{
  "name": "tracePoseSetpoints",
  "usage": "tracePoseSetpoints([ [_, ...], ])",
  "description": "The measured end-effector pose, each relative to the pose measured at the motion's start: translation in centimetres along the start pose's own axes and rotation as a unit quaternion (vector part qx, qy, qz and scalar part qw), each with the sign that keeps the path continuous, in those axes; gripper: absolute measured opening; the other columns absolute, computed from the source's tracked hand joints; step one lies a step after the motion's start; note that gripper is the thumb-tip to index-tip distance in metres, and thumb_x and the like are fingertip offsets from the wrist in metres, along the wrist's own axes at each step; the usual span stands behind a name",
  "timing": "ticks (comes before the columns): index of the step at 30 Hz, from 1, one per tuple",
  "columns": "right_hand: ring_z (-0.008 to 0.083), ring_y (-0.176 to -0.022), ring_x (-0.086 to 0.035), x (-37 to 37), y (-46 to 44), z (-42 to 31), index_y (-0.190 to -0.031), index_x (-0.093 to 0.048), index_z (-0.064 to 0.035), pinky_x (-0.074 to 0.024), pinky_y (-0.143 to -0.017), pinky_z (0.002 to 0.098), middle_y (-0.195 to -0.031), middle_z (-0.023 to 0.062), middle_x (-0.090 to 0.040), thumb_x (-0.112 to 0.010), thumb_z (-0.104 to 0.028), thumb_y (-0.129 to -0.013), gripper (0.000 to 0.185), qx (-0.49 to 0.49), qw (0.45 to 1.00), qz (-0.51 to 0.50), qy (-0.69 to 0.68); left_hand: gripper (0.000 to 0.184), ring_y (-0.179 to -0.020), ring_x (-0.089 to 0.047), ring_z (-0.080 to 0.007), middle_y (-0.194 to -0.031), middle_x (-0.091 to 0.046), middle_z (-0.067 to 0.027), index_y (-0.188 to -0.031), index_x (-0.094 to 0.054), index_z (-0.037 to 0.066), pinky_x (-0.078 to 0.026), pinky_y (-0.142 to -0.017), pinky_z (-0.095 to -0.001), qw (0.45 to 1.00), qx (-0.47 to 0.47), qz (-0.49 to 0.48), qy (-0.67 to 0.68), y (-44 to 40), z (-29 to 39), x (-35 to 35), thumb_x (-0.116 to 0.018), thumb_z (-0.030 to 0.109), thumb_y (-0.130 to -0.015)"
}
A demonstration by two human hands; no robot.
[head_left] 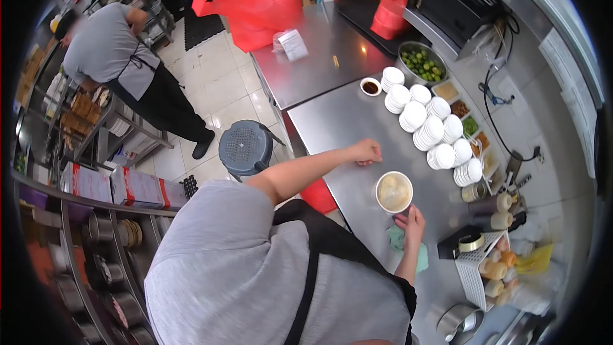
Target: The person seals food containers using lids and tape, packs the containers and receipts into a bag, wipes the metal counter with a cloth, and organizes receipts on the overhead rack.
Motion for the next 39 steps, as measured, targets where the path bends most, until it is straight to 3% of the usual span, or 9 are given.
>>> tracePoseSetpoints([
  [9, 0.012, -0.066, -0.059, -3.9, -2.0, -2.5, -0.098, -0.054, 0.0036, -0.0505, -0.054, 0.0229, -0.083, 0.0067, -0.059, -0.047, -0.008, -0.082, 0.022, 0.003, 0.991, -0.095, 0.097, 0.017, -0.058, -0.056, -0.0127, -0.065, -0.06, -0.0059, -0.079, -0.061, 0.002, -0.046, -0.054, -0.0266, 0.916, -0.136, 0.372, -0.064, 13.6, 7.2, 24.6, -0.064, 0.018, -0.073],
  [13, 0.0102, -0.067, -0.059, -15.1, -2.3, -8.3, -0.098, -0.054, 0.0039, -0.0493, -0.053, 0.0213, -0.083, 0.0059, -0.06, -0.047, -0.005, -0.08, 0.021, 0.046, 0.98, -0.187, 0.057, 0.017, -0.075, -0.059, -0.0211, -0.08, -0.062, -0.0103, -0.08, -0.064, 0.005, -0.045, -0.069, -0.0316, 0.801, -0.184, 0.537, -0.191, 21.3, 10.5, 36.8, -0.066, 0.018, -0.07],
  [17, 0.0129, -0.08, -0.06, -33.3, -2.7, -18.4, -0.106, -0.051, 0.0042, -0.052, -0.064, 0.0264, -0.096, 0.0072, -0.059, -0.05, -0.01, -0.083, 0.028, 0.124, 0.945, -0.302, 0.031, 0.023, -0.118, -0.031, -0.0344, -0.127, -0.036, -0.0177, -0.089, -0.066, 0.018, -0.031, -0.095, -0.0412, 0.568, -0.254, 0.689, -0.371, 28.0, 14.7, 46.9, -0.068, 0.029, -0.069],
  [20, 0.0125, -0.085, -0.058, -48.3, -2.5, -26.2, -0.11, -0.05, 0.0009, -0.0499, -0.071, 0.0268, -0.099, 0.0061, -0.058, -0.051, -0.012, -0.084, 0.03, 0.198, 0.891, -0.406, -0.033, 0.028, -0.123, -0.023, -0.0366, -0.133, -0.027, -0.0193, -0.094, -0.065, 0.022, -0.029, -0.098, -0.0418, 0.547, -0.201, 0.726, -0.366, 28.8, 14.8, 54.8, -0.067, 0.034, -0.069],
  [24, 0.0175, -0.088, -0.059, -66.5, -5.1, -32.3, -0.103, -0.052, 0.006, -0.0481, -0.076, 0.0279, -0.097, 0.0112, -0.058, -0.049, -0.009, -0.084, 0.025, 0.229, 0.862, -0.439, -0.111, 0.034, -0.115, -0.039, -0.0351, -0.128, -0.036, -0.0204, -0.102, -0.063, 0.019, -0.034, -0.095, -0.0398, 0.704, -0.201, 0.637, -0.241, 25.6, 12.3, 63.1, -0.065, 0.033, -0.071],
  [26, 0.0214, -0.081, -0.061, -73.7, -7.5, -33.4, -0.099, -0.051, 0.0103, -0.0506, -0.072, 0.0292, -0.094, 0.0154, -0.058, -0.048, -0.007, -0.082, 0.024, 0.255, 0.851, -0.446, -0.111, 0.041, -0.11, -0.046, -0.032, -0.124, -0.042, -0.0186, -0.107, -0.058, 0.009, -0.038, -0.092, -0.0364, 0.708, -0.211, 0.623, -0.258, 25.7, 13.0, 63.5, -0.065, 0.028, -0.071],
  [31, 0.031, -0.069, -0.063, -84.0, -22.1, -28.0, -0.096, -0.047, 0.016, -0.055, -0.051, 0.0284, -0.089, 0.0217, -0.057, -0.047, 0.003, -0.075, 0.025, 0.203, 0.924, -0.265, 0.186, 0.046, -0.112, -0.045, -0.0292, -0.122, -0.046, -0.0155, -0.113, -0.048, -0.006, -0.037, -0.093, -0.0338, 0.718, -0.298, 0.583, -0.237, 27.4, 14.8, 62.3, -0.06, 0.009, -0.071],
  [36, 0.0312, -0.066, -0.063, -81.4, -21.2, -26.6, -0.095, -0.048, 0.0159, -0.0548, -0.051, 0.0285, -0.084, 0.0219, -0.057, -0.053, 0.0, -0.077, 0.024, 0.158, 0.941, -0.259, 0.153, 0.044, -0.116, -0.042, -0.0244, -0.127, -0.042, -0.0113, -0.116, -0.046, -0.004, -0.036, -0.093, -0.0296, 0.74, -0.313, 0.523, -0.283, 27.7, 15.0, 59.6, -0.056, 0.003, -0.073],
  [39, 0.0182, -0.061, -0.063, -76.7, -17.9, -29.1, -0.093, -0.058, 0.0045, -0.0494, -0.049, 0.0222, -0.076, 0.0118, -0.061, -0.057, -0.012, -0.08, 0.021, 0.241, 0.918, -0.27, 0.165, 0.037, -0.109, -0.044, -0.029, -0.121, -0.046, -0.0129, -0.108, -0.053, 0.0, -0.036, -0.091, -0.0341, 0.706, -0.313, 0.558, -0.304, 28.6, 14.8, 57.8, -0.058, 0.003, -0.072],
])
Point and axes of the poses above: each hand's wrist, its own y-axis away from the middle knuckle, its own x-axis out of the back of the hand, z = x × y, the point moved 6 cm from there along -y, towards the middle knuckle
